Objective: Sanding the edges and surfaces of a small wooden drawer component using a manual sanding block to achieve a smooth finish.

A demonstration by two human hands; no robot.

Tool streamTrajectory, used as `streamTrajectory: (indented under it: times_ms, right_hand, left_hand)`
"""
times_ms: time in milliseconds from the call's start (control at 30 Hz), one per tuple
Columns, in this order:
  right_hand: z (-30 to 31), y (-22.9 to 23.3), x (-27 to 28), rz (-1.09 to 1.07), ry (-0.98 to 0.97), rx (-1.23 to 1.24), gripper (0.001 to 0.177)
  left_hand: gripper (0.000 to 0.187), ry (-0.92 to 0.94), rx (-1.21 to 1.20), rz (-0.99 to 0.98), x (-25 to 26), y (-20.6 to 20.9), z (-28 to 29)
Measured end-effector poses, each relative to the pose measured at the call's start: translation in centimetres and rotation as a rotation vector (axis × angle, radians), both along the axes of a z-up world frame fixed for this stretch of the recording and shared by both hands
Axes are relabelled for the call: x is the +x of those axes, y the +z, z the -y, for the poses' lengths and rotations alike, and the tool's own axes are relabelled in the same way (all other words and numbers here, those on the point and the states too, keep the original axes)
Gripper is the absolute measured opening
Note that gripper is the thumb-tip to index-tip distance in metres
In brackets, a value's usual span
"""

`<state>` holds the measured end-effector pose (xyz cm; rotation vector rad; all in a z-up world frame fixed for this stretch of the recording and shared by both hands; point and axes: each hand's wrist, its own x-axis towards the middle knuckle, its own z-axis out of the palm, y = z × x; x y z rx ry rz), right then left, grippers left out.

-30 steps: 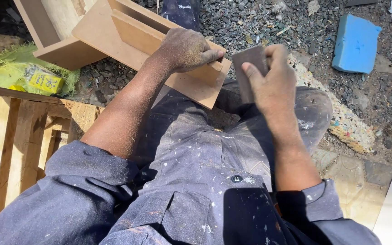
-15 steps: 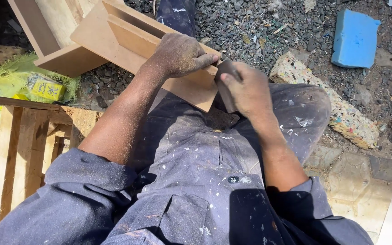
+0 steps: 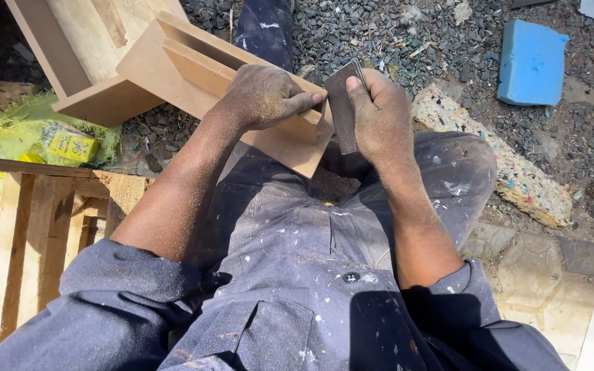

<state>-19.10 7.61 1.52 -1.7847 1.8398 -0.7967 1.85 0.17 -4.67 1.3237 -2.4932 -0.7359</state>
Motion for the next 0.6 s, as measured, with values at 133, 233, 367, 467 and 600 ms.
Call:
streamTrajectory:
  times_ms: [133, 233, 367, 467, 600]
  right_hand:
    - [0.1, -0.8, 0.0, 0.017, -0.039, -0.046, 0.032]
    - [0.7, 1.1, -0.2, -0.003, 0.044, -0.023, 0.025]
    - [0.8, -1.9, 0.8, -0.106, 0.078, -0.058, 0.026]
    - [1.0, -2.4, 0.3, -0.068, 0.078, 0.089, 0.031]
    - [0.5, 1.3, 0.7, 0.047, 0.030, -0.009, 0.034]
  left_hand:
    - [0.065, 0.009, -0.023, 0.050, 0.1, -0.4, 0.0]
    - [0.068, 0.003, -0.011, 0.076, -0.1, 0.3, 0.1]
    - [0.065, -0.007, -0.020, 0.046, 0.2, -0.3, -0.3]
    - [0.065, -0.013, -0.048, 0.027, -0.2, -0.1, -0.6]
    - [0.062, -0.002, -0.052, 0.007, -0.1, 0.5, -0.5]
